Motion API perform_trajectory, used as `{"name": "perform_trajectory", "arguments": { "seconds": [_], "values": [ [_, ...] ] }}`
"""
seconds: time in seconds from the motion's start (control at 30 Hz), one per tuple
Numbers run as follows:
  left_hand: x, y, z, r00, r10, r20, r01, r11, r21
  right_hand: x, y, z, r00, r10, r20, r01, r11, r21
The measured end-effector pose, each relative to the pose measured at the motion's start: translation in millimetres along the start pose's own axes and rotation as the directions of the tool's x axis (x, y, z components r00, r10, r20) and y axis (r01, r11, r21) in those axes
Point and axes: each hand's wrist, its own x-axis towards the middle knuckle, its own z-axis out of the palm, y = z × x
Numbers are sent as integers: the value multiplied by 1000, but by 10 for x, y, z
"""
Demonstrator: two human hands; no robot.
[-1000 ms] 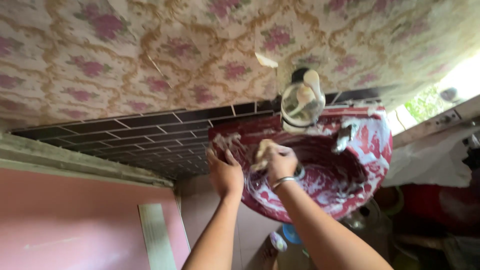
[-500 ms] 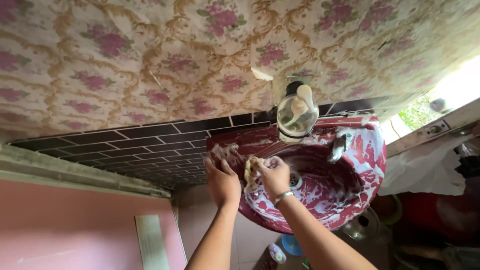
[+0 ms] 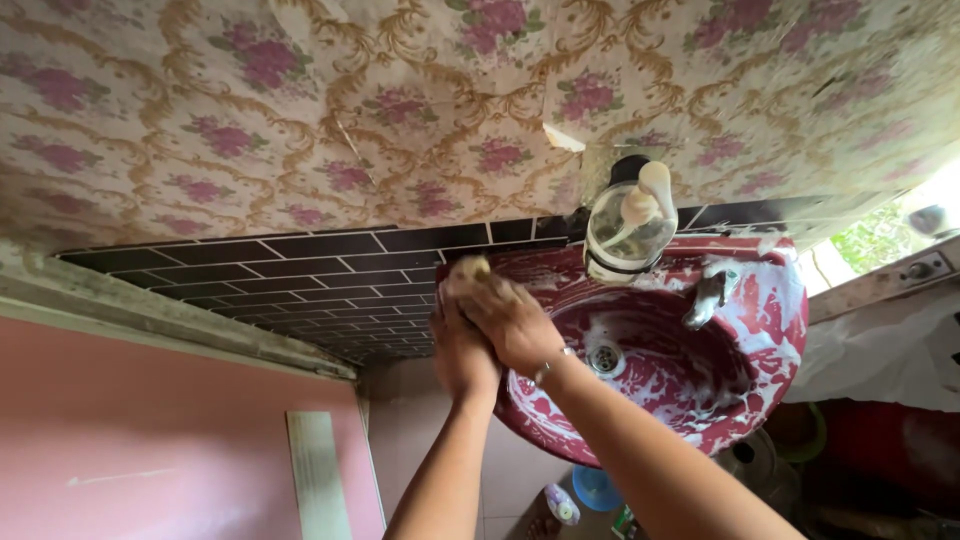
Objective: Scrubbing a bathroom sink with a sponge and soapy water.
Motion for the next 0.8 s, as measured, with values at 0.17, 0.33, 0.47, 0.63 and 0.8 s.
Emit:
{"name": "perform_trajectory", "arguments": {
  "seconds": [0.17,0.33,0.47,0.63,0.8],
  "values": [
    [70,-355,238,963,253,-94,-240,962,134,13,108,-69,999,-23,43,29,987,-160],
    [175,-383,320,862,496,-101,-439,832,338,-398,283,-107,959,234,-162,-224,972,75],
    [167,-374,360,847,529,-48,-465,782,416,-705,-75,-71,845,355,-400,-344,933,101],
    [208,-411,340,822,569,-10,-513,749,420,-758,-581,144,686,632,-360,-520,772,365],
    [-5,-244,179,731,674,107,-655,649,388,-1098,-450,181,781,619,82,-625,770,133]
  ]
}}
